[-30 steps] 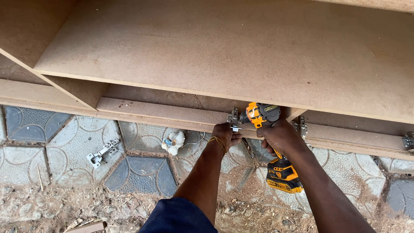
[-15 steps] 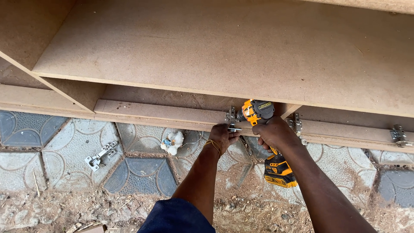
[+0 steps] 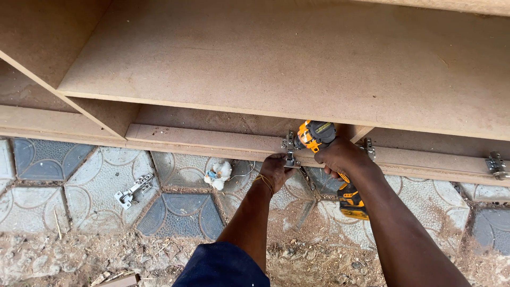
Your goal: Removing metal hinges from a wooden cabinet using a power drill.
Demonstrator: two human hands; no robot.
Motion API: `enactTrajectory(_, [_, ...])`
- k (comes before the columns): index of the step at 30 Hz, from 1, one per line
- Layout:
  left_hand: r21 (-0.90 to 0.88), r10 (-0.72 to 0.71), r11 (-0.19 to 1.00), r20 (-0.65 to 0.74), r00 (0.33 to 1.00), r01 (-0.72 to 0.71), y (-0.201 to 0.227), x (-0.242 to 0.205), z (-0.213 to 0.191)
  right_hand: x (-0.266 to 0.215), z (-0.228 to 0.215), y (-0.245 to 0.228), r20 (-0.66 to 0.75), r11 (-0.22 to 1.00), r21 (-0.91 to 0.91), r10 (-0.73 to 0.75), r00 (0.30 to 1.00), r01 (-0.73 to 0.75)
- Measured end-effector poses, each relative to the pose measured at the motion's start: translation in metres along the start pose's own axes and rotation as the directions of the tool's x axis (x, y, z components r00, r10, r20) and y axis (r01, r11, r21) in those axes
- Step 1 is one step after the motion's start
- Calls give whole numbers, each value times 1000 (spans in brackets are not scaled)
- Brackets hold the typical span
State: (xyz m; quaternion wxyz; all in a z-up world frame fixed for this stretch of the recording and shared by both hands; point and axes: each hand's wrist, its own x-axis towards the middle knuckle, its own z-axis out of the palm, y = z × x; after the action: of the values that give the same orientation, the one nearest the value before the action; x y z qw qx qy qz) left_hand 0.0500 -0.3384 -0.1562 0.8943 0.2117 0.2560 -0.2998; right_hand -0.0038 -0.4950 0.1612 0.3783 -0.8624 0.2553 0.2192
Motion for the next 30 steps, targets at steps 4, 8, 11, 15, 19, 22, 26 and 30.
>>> enactTrajectory(4, [422,153,905,-195,969,-58,9,-55,66,9,3,10,18,997,-82,-1,1000,3])
enactTrajectory(8, [682,41,712,-279,959,168,11,-31,73,13,18,15,-14,999,2,41,999,-41])
enactTrajectory(11, [660,206,746,-361,909,93,18,-78,105,14,13,11,4,997,63,37,999,-37])
enactTrajectory(15, [971,490,-108,-135,862,213,7,-43,69,2,-2,2,-15,997,23,75,997,-74])
enactTrajectory(19, [988,574,6,-127,809,151,13,-69,92,2,-1,-2,-6,995,-58,81,997,-81])
enactTrajectory(22, [995,577,54,-104,810,90,19,-115,126,-1,4,-12,32,996,-45,84,996,-82])
enactTrajectory(26, [995,468,-7,91,879,-100,36,-141,154,12,5,-13,74,994,-75,87,993,-81])
enactTrajectory(30, [987,435,-126,141,889,-95,37,-87,112,9,7,-6,13,990,-106,98,995,-96])
